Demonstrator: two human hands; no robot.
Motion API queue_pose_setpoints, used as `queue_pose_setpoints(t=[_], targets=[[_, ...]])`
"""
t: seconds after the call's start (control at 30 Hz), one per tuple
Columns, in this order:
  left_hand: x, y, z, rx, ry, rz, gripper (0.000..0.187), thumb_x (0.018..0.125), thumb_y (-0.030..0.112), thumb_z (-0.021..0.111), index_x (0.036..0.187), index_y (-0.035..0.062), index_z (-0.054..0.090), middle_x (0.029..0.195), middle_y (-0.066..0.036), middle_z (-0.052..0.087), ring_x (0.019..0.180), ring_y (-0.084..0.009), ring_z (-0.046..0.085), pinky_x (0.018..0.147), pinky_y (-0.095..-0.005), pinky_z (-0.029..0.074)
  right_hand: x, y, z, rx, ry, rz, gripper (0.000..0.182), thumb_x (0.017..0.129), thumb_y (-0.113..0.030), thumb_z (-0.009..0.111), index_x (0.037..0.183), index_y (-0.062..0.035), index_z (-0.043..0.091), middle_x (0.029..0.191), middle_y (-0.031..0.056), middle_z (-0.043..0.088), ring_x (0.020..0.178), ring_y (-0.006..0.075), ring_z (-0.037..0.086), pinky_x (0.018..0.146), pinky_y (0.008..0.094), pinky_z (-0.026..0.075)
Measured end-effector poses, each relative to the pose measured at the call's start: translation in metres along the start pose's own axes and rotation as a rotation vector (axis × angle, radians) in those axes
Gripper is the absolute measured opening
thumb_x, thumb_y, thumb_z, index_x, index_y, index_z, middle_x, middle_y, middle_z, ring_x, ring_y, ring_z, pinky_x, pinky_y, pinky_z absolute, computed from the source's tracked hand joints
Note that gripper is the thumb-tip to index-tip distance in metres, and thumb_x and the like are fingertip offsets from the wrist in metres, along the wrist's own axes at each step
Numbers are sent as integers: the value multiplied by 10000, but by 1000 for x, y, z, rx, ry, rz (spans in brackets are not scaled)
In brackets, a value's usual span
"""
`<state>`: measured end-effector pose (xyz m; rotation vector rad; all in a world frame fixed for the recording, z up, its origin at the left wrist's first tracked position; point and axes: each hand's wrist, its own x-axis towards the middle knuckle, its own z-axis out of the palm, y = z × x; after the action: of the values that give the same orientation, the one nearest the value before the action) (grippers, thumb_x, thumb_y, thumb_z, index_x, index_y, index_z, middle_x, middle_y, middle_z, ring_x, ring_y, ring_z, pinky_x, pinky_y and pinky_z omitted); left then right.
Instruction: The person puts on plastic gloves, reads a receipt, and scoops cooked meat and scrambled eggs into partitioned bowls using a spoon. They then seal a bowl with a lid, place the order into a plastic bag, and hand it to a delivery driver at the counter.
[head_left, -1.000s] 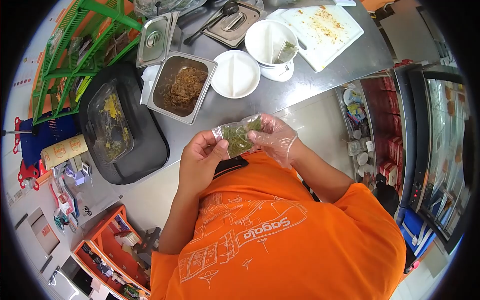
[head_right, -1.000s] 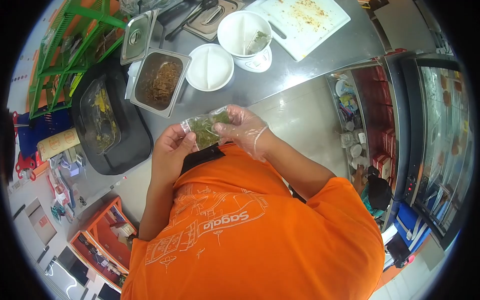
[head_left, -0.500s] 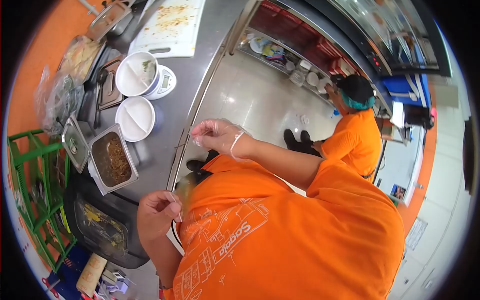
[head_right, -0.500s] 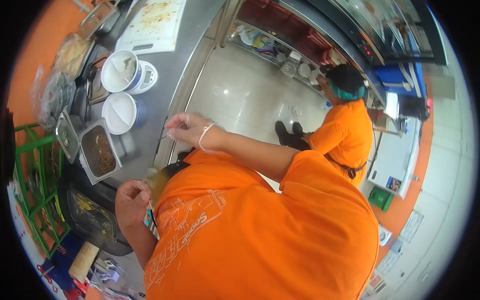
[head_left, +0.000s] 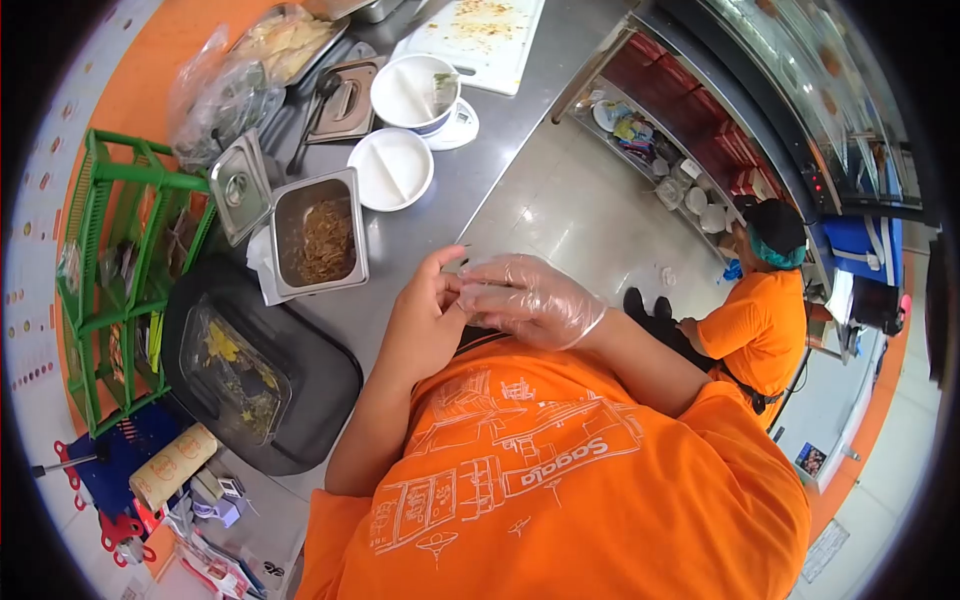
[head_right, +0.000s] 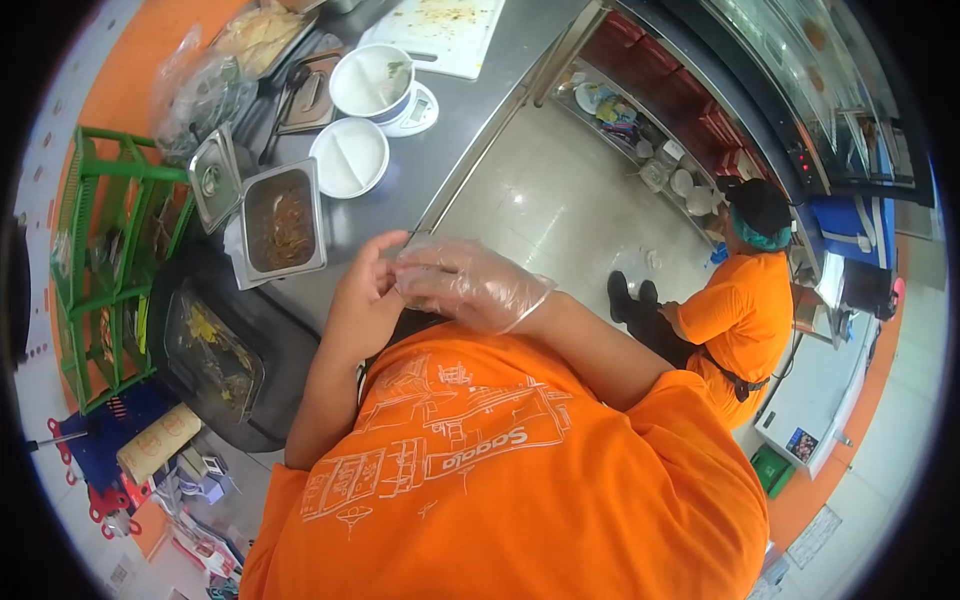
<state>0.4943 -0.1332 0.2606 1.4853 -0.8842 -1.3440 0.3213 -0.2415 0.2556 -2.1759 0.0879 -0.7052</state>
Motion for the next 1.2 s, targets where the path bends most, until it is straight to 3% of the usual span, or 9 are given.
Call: queue_pose_setpoints(t=[0.1,0.17,0.3,0.5,0.63,0.73,0.77,0.87,1.2], targets=[[2,-13,-13,-358,-52,-133,467,948,145,661,1361,58,462,986,-91,663,852,-162,629,778,-273,517,-3,-11,10,336,59,314,375,806,22,732,1160,-87,669,1176,110,642,1044,300,632,804,383,532],[-2,-20,-19,-442,-39,-152,424,950,150,667,1331,67,501,1012,-70,651,866,-139,615,787,-256,510,0,-5,10,130,40,268,370,815,26,723,1165,-81,669,1107,113,661,982,289,650,756,358,539],[-4,-28,-15,124,146,351,314,924,153,706,1195,21,619,1027,-59,682,866,-123,600,782,-257,496,21,-4,8,-21,32,452,234,843,-55,705,1075,-76,714,917,129,686,851,295,657,739,359,530],[19,-20,-27,371,359,317,227,884,127,718,1080,19,687,1009,-124,699,934,-190,677,802,-305,521,61,32,-17,68,-412,637,99,860,-63,669,944,-53,720,855,152,670,798,303,642,728,364,516],[27,-3,-31,417,627,342,316,899,137,692,1191,29,640,1139,-134,658,964,-220,666,820,-332,520,84,102,-7,-171,37,238,187,837,31,632,983,-52,715,900,162,684,867,319,661,724,357,524],[23,-7,-38,392,667,217,361,905,131,674,1246,34,604,1204,-141,622,984,-225,657,820,-332,517,114,144,-14,-272,-43,25,345,760,112,599,1028,-68,721,1043,153,703,935,333,683,784,348,559],[21,-8,-40,399,683,199,326,907,125,668,1216,32,622,1183,-141,630,972,-225,658,807,-328,518,121,152,-19,-75,-243,316,345,785,74,571,1066,-68,712,1101,147,693,1009,345,657,858,384,542],[15,-12,-41,433,738,94,298,905,115,666,1191,35,637,1179,-144,634,971,-227,653,801,-327,519,125,184,-17,-339,-478,117,302,837,-9,558,1088,-78,711,1103,128,693,1037,334,642,909,403,513],[-3,-18,-31,482,1006,-101,245,887,73,667,1128,35,653,1156,-133,653,971,-245,647,782,-326,527,164,164,-14,-681,-797,18,130,858,-118,575,949,-72,655,961,115,634,914,295,648,776,411,520]])
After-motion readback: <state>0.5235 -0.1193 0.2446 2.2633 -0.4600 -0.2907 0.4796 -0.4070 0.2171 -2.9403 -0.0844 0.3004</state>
